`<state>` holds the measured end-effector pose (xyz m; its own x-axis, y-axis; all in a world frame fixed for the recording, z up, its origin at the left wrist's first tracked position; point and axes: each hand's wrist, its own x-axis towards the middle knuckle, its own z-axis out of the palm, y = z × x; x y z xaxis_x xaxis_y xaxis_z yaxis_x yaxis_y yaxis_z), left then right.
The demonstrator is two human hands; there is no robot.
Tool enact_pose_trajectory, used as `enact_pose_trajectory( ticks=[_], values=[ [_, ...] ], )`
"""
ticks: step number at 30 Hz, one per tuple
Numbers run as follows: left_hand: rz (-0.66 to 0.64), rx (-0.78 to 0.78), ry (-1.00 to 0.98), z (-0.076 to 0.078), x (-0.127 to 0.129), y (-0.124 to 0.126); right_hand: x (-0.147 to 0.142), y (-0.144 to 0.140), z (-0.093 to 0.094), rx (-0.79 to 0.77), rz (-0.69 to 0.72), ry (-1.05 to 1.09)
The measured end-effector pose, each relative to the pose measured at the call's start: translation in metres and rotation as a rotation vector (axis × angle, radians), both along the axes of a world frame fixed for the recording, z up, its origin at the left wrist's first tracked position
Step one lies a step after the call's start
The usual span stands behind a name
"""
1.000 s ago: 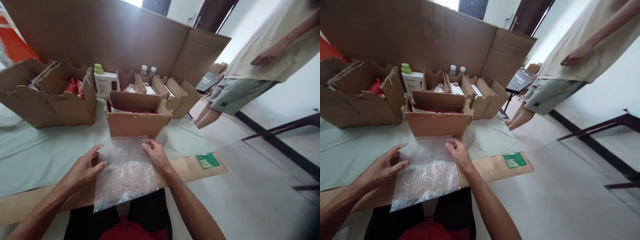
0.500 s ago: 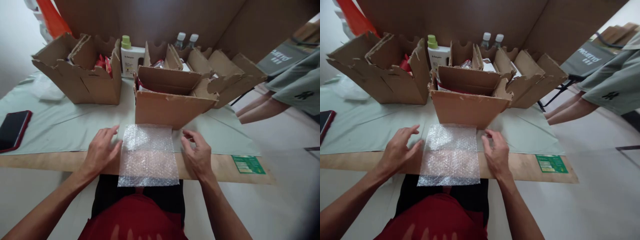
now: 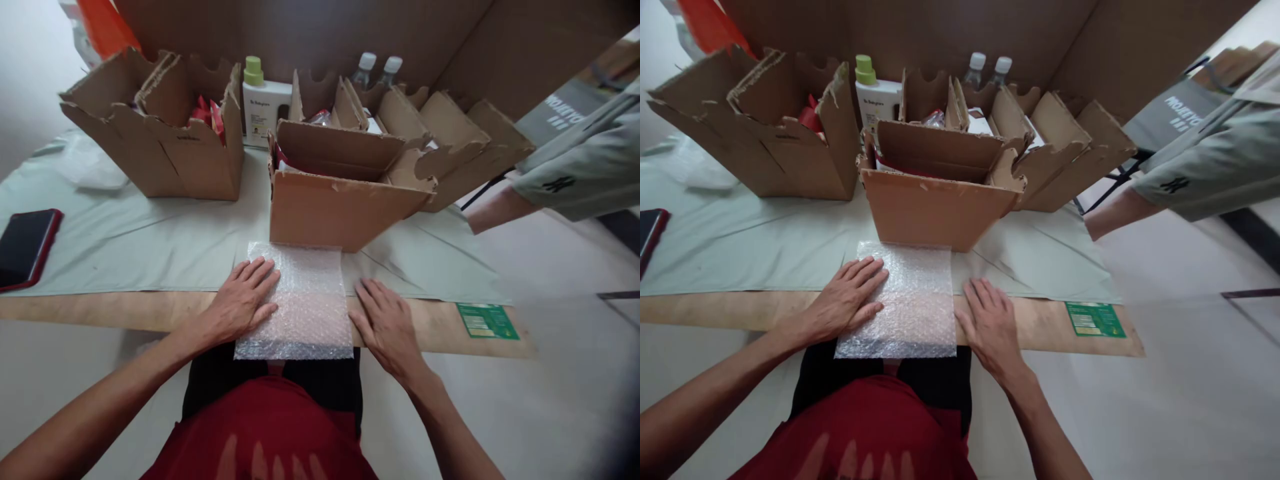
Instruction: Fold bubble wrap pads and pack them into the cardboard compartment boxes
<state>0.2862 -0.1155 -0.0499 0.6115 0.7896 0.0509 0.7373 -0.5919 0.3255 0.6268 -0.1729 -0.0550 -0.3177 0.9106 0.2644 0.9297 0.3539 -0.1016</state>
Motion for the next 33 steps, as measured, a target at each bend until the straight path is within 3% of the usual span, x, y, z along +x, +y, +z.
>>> enact_pose_trajectory(
  ticks=[3, 7, 11, 15, 17, 19, 22, 24, 26, 29, 33],
  values=[
    [-0.041, -0.001, -0.092, 0.016, -0.018, -0.013, 0.017, -0.037, 0.013, 0.024, 0.109, 0.039],
    [-0.218, -0.049, -0.033, 0.027, -0.042, -0.042, -0.004, -0.056, 0.013, -0.033, 0.241, -0.014],
    [-0.240, -0.029, 0.116, 0.014, -0.048, -0.059, -0.021, -0.040, 0.006, -0.042, 0.280, 0.026],
    [-0.218, 0.044, -0.090, 0.003, -0.041, -0.061, -0.021, -0.032, 0.019, -0.063, 0.345, 0.290],
    [-0.159, 0.020, -0.283, 0.009, -0.037, -0.060, -0.020, -0.033, 0.030, -0.129, 0.290, 0.457],
    [-0.015, -0.102, -0.411, 0.023, -0.032, -0.059, -0.023, -0.031, 0.037, -0.197, 0.153, 0.598],
    [0.236, -0.327, -0.460, 0.045, -0.021, -0.051, -0.030, -0.018, 0.037, -0.207, -0.066, 0.689],
    [0.346, -0.367, -0.449, 0.052, -0.013, -0.040, -0.036, -0.005, 0.029, -0.138, -0.133, 0.656],
    [0.415, -0.325, -0.397, 0.050, -0.006, -0.027, -0.041, 0.007, 0.019, -0.040, -0.157, 0.566],
    [0.434, -0.224, -0.289, 0.034, -0.002, -0.011, -0.043, 0.016, 0.006, 0.064, -0.179, 0.392],
    [0.411, -0.067, -0.198, 0.018, -0.005, -0.004, -0.034, 0.020, -0.001, 0.049, -0.205, 0.279]
  ],
)
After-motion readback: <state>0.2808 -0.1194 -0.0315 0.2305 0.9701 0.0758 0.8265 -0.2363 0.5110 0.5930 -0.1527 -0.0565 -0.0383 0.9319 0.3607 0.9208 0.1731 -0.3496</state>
